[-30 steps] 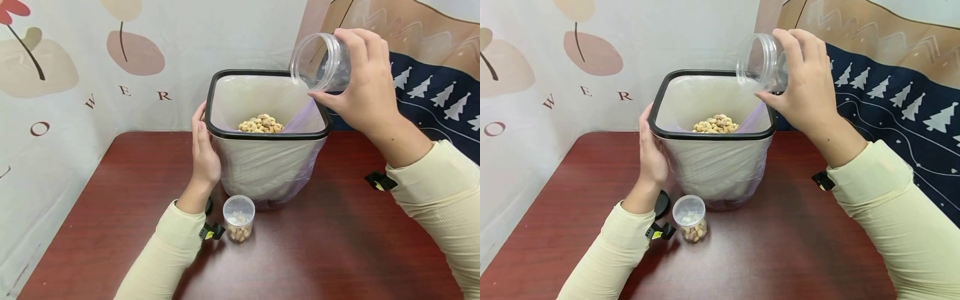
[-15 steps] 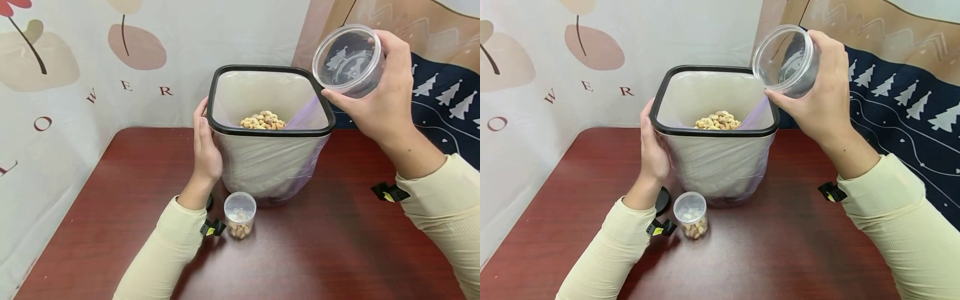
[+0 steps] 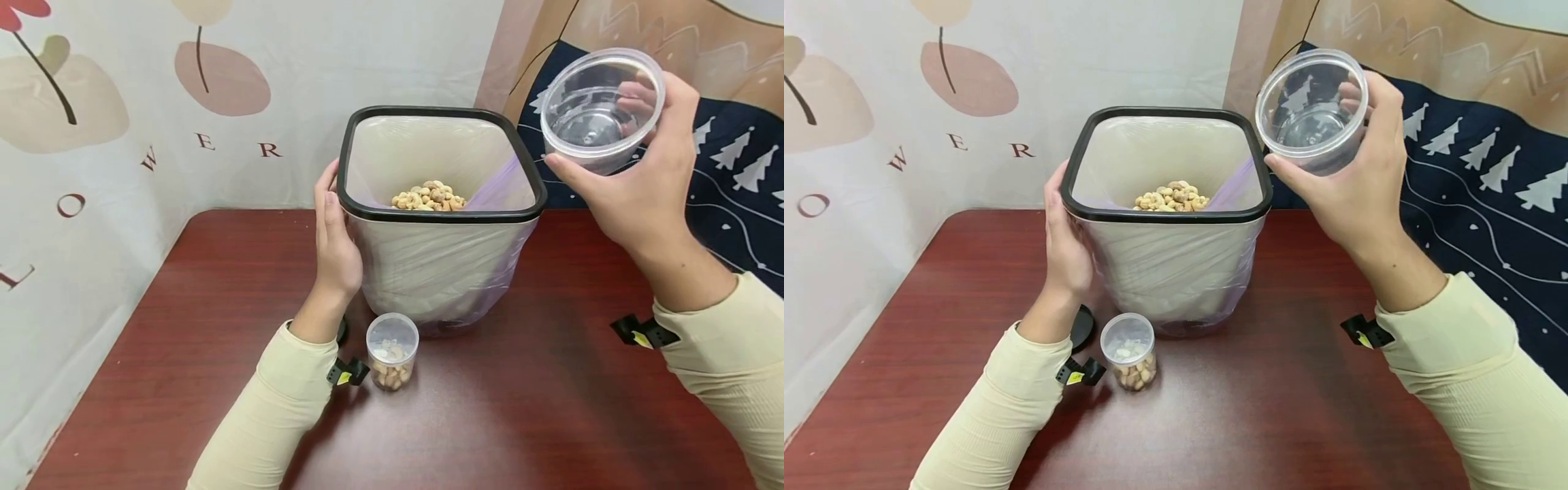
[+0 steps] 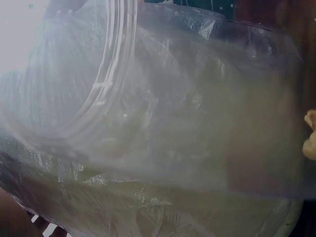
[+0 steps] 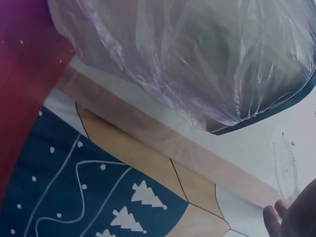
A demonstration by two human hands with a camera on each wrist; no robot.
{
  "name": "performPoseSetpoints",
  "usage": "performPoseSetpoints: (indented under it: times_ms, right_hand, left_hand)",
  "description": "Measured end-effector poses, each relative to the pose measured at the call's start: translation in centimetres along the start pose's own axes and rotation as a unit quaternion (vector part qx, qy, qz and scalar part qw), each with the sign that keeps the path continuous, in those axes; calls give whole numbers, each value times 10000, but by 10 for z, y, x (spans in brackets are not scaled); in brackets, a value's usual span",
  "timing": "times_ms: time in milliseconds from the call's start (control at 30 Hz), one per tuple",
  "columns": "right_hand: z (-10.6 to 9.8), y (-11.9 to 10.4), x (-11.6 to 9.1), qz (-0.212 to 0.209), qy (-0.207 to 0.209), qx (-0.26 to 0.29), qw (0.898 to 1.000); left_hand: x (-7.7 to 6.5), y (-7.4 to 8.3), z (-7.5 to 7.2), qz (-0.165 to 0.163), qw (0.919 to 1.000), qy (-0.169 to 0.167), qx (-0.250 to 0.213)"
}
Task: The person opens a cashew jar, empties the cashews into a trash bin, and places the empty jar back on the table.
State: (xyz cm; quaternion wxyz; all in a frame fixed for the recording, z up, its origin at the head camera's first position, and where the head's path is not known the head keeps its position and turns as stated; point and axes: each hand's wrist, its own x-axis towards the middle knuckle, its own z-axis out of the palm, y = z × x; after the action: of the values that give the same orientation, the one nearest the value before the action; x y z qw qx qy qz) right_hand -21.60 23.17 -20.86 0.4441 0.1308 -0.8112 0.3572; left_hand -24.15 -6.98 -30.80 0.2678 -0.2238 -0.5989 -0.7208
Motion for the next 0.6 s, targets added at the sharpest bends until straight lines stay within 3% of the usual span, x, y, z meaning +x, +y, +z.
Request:
performPoseSetpoints:
  times_ms: [400, 600]
  right_hand:
    - [-11, 3, -30, 891, 68, 755, 9931]
    - [-12, 6, -45, 1016, 124, 1208, 9874]
  left_hand:
    - [0, 0, 0, 25, 10000, -7, 22]
    - [-1, 0, -1, 52, 9999, -6, 103]
